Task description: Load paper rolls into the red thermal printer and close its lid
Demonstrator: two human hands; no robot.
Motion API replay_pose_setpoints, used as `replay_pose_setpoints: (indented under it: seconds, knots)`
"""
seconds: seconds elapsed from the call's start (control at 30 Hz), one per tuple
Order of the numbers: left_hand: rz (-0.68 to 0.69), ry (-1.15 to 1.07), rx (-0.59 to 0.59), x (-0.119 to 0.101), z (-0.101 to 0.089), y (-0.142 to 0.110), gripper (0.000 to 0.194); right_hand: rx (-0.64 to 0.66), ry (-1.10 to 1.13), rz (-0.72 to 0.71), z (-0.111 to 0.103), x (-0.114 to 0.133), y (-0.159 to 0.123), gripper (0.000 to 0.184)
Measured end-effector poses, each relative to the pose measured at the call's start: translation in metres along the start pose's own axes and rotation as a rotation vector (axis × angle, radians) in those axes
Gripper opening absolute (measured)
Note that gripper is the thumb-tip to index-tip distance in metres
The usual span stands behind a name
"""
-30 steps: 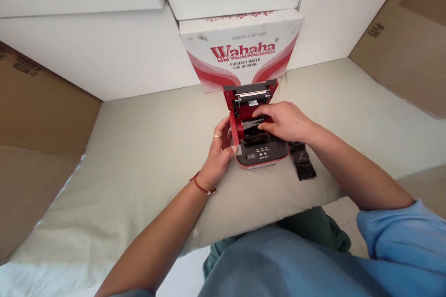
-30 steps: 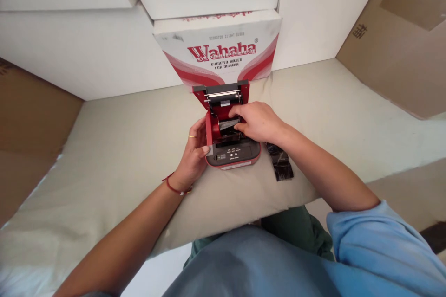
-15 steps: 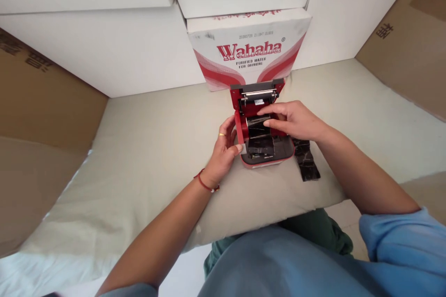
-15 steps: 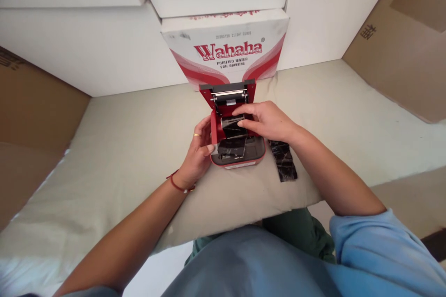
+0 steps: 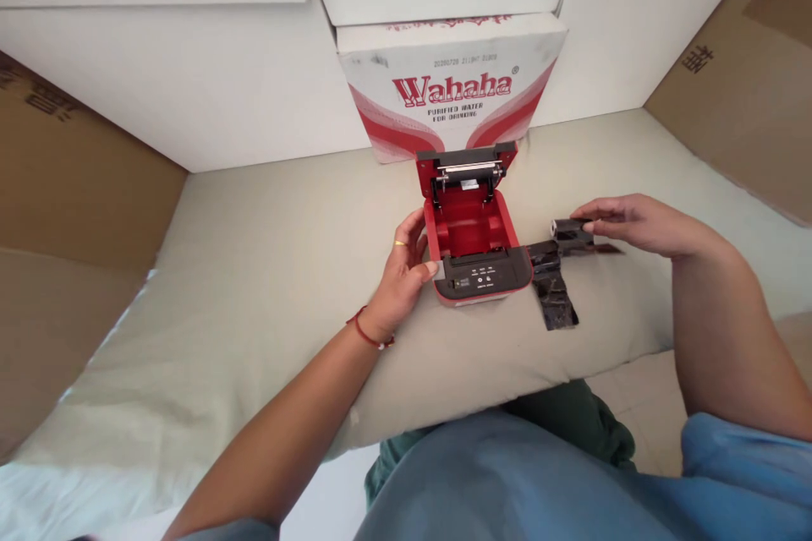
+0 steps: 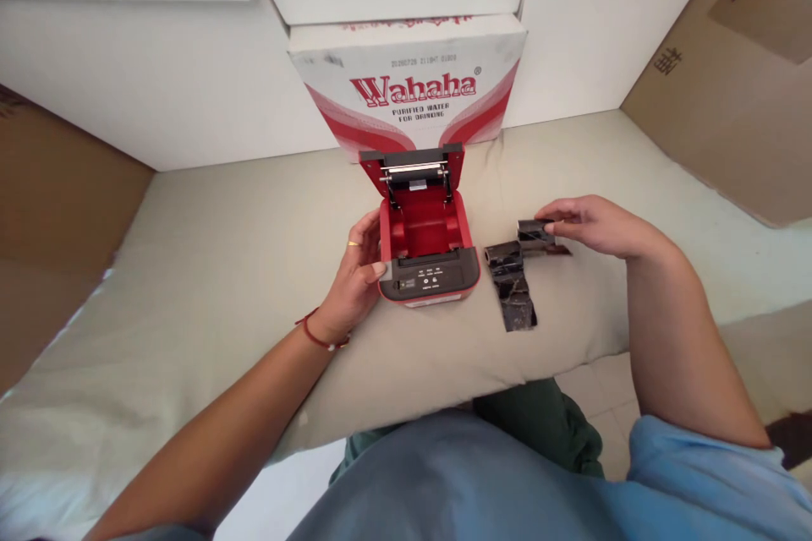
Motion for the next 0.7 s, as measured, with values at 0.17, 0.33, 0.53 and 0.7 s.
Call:
replay_pose_setpoints:
  seconds: [0.17,0.33,0.53,0.7]
  knots:
    - [0.007,-0.01,0.033,-0.002,0.0,-0.001,0.086,-0.039,-0.176,-0.102,0.012,-0.011,-0.005,0.066]
    - [0.006,0.001,0.033,-0.003,-0.001,-0.001,0.085,-0.019,-0.239,-0.221,0.048,0.02,-0.006,0.041]
    - [0.004,-0.014,0.045,0.0,0.0,0.0,0.085,0.13,-0.373,-0.2,0.073,0.021,-0.006,0.045]
    - [-0.001,-0.014,0.023,0.005,0.0,0.0,0.086,0.139,-0.351,-0.248,0.061,0.036,-0.033,0.035]
Point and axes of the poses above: each hand's wrist, its own y-axis towards the middle knuckle, its own z-axis out of the palm, x = y × z, the point moved 3 cm from there along y, towards the middle knuckle, and after that the axes turned 4 degrees about y, right-handed, at the moved point
